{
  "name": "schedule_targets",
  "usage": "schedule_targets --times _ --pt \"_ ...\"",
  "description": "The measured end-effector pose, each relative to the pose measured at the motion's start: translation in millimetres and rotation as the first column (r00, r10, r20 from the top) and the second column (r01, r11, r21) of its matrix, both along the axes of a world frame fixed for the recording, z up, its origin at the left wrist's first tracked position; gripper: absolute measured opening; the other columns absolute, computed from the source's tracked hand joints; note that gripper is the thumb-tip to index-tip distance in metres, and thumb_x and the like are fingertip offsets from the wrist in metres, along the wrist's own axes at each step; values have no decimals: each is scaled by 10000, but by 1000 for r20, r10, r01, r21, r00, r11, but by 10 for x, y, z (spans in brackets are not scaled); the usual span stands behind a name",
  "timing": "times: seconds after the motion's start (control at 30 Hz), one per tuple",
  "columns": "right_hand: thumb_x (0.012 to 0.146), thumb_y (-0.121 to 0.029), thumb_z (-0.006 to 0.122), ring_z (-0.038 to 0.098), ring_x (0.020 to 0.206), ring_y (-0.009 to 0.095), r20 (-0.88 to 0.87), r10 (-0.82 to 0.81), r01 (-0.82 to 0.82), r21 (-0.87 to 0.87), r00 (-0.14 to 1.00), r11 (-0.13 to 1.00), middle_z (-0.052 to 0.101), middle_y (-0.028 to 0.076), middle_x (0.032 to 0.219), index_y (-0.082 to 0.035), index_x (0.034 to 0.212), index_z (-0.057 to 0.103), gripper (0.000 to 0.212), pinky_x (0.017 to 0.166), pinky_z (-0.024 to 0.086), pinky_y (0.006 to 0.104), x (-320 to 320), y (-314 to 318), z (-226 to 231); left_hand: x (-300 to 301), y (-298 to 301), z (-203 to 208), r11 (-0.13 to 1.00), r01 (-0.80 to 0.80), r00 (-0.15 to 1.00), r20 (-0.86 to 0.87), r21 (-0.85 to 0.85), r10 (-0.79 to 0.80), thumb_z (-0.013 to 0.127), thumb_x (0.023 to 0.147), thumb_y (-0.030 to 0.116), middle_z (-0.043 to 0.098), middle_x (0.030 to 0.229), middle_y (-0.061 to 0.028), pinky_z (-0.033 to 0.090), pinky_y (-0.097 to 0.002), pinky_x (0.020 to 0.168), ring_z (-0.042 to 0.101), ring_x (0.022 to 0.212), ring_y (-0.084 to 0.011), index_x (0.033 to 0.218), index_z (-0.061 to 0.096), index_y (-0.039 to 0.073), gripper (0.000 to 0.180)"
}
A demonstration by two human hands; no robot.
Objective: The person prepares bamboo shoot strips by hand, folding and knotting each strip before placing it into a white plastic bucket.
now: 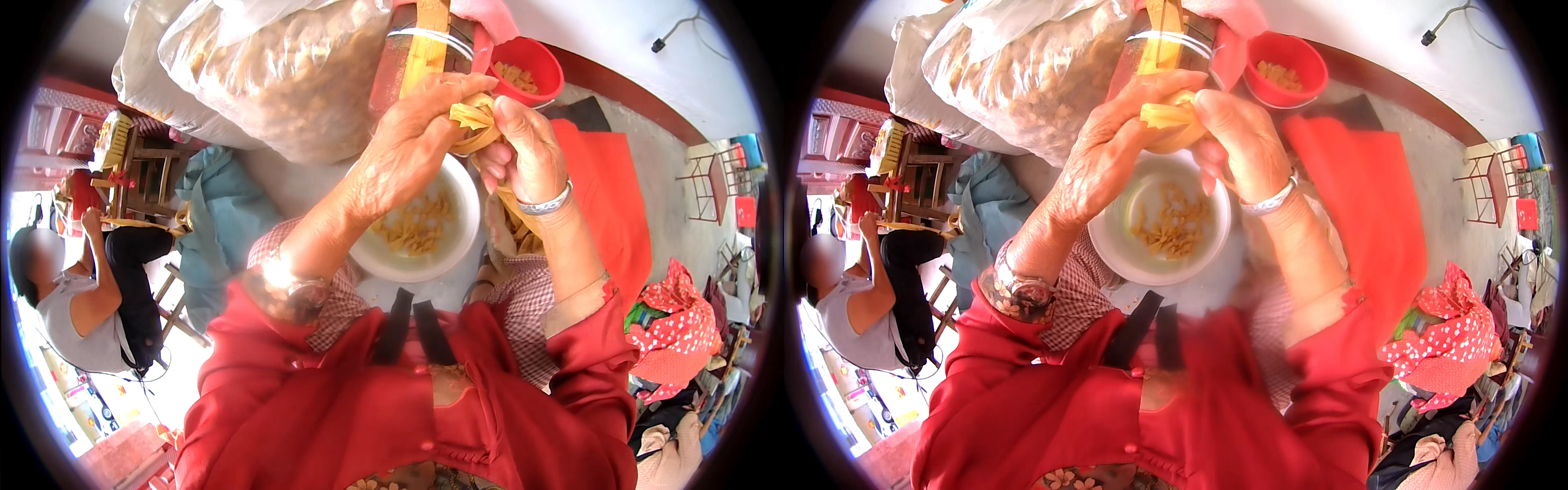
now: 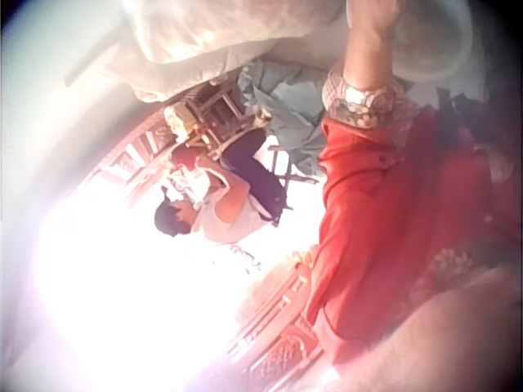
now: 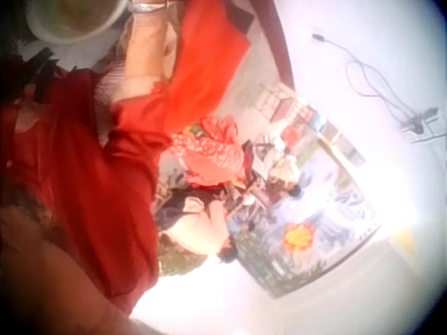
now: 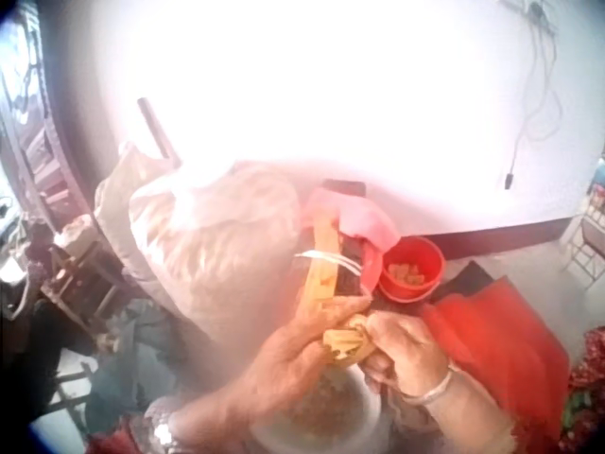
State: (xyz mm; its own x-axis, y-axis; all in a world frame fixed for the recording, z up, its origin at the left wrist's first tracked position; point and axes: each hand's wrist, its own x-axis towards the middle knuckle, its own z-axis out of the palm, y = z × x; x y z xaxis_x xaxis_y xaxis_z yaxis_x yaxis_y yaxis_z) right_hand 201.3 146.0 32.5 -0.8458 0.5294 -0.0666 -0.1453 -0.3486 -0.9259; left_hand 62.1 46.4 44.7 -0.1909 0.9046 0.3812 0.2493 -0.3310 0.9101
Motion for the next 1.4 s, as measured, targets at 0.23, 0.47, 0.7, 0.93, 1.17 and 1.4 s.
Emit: schedule_targets --times 0.23,0.47,0.7,0.93,1.17,1.4 --pt "895 -391 511 425 464 60 9 -28 27 17 1000 999 415 -23 544 -11 926 582 388 357 387 211 -83 49 -91 109 44 78 958 40 985 172 -283 9 455 944 338 559 1141 -98 379 -290 936 499 1063 -148 1235 498 -4 451" --pt "942 -428 407 427 480 38 66 -280 244 333 958 911 512 -4 681 -49 1132 497 433 349 346 160 -153 60 -94 -33 77 107 937 211 806 592 -279 -4 359 961 401 609 1040 -122 486 -312 785 598 924 -188 1214 479 6 484" --pt "916 -350 521 385 450 19 66 -158 123 373 985 919 514 -16 652 -12 859 559 344 366 283 171 -55 191 -197 -221 129 -27 917 393 364 928 -69 -85 331 960 397 553 1085 -174 503 -434 855 600 848 -268 1169 463 -30 493" --pt "863 -200 627 404 487 12 92 -227 175 388 970 905 508 -47 598 -28 768 587 201 406 293 185 -22 258 -208 -440 130 1 955 294 439 893 -40 -98 378 936 448 560 1067 -157 515 -425 823 593 806 -210 1202 457 -30 553" --pt "877 -211 602 524 586 44 158 -152 71 427 976 901 574 2 707 -22 892 580 192 465 458 178 -103 244 -229 -362 69 69 900 14 875 440 -435 199 488 900 417 589 637 -49 425 -209 435 487 429 -91 993 612 -10 455" --pt "874 -206 597 552 609 71 249 -59 -55 428 967 902 577 24 718 -6 1004 558 242 445 472 215 -270 77 -179 -414 104 31 868 22 795 534 -496 286 581 867 191 513 592 -1 339 -185 382 385 414 -48 859 606 25 169"
